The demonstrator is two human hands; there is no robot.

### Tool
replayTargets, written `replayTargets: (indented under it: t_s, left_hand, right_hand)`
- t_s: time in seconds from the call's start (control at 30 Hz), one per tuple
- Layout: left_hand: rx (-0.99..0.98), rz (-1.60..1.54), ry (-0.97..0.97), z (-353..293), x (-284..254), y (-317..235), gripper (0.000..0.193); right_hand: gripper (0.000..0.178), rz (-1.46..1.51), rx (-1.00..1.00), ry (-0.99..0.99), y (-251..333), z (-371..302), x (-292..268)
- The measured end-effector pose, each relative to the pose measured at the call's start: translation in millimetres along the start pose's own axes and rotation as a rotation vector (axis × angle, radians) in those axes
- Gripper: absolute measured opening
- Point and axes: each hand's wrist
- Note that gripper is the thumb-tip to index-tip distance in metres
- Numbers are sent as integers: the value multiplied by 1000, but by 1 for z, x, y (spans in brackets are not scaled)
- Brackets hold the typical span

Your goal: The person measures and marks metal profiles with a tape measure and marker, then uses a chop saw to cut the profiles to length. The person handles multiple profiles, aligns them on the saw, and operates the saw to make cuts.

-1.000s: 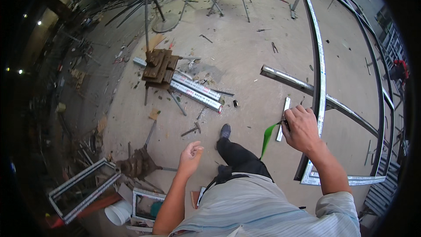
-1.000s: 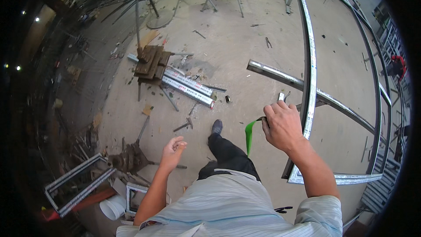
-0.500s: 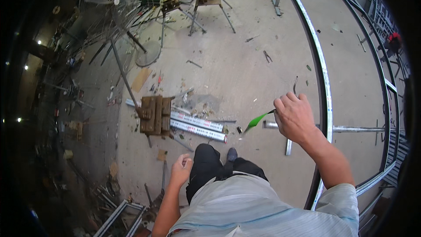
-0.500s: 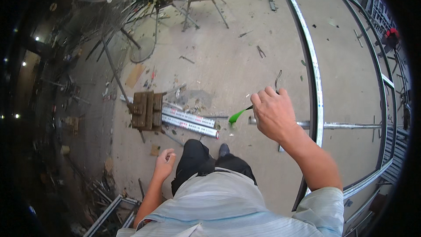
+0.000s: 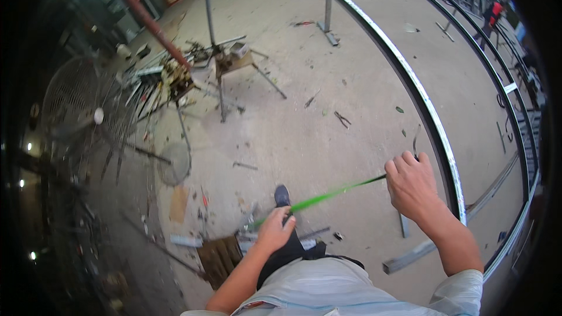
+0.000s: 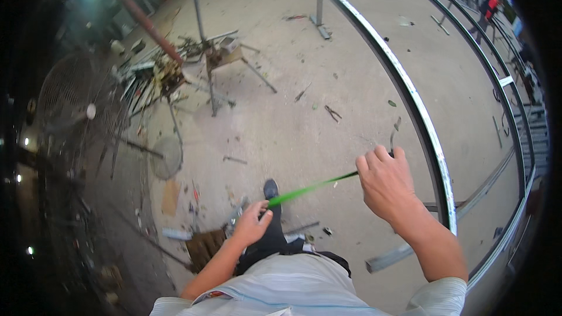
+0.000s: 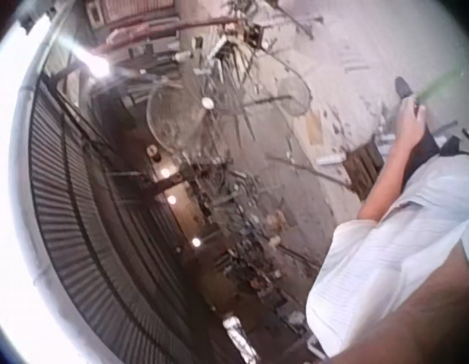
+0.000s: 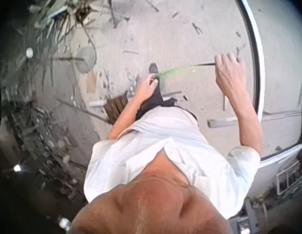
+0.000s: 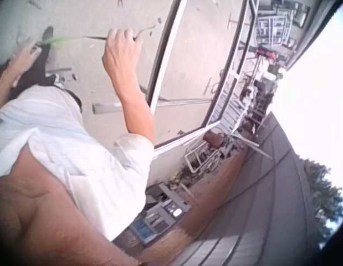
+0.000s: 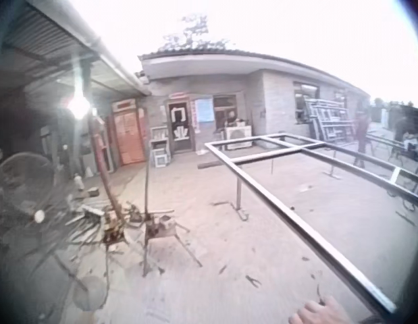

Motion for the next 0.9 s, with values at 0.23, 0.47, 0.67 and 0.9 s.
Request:
replayTargets:
  t_s: [0.23, 0.47, 0.67, 0.9]
  left_hand:
    - [199, 177, 191, 185, -132, 6, 52]
    - [336, 195, 247, 317, -172, -23, 66]
    - [324, 123, 392, 422, -167, -46, 71]
    - [249, 34, 589, 567, -161, -95, 59]
  right_hand:
    - [15, -32, 144, 193, -15, 161, -35]
    - [13, -45, 190, 253, -60, 287, -88]
    - [10, 15, 134, 280, -132, 388, -88]
    - [9, 24, 50, 294, -254, 522, -83]
Point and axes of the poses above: each hand's wrist, its own z-axis towards the middle knuckle, its own x-axis out of the palm, y = z × x, and after that the axes turned 9 degrees about z, right-handed
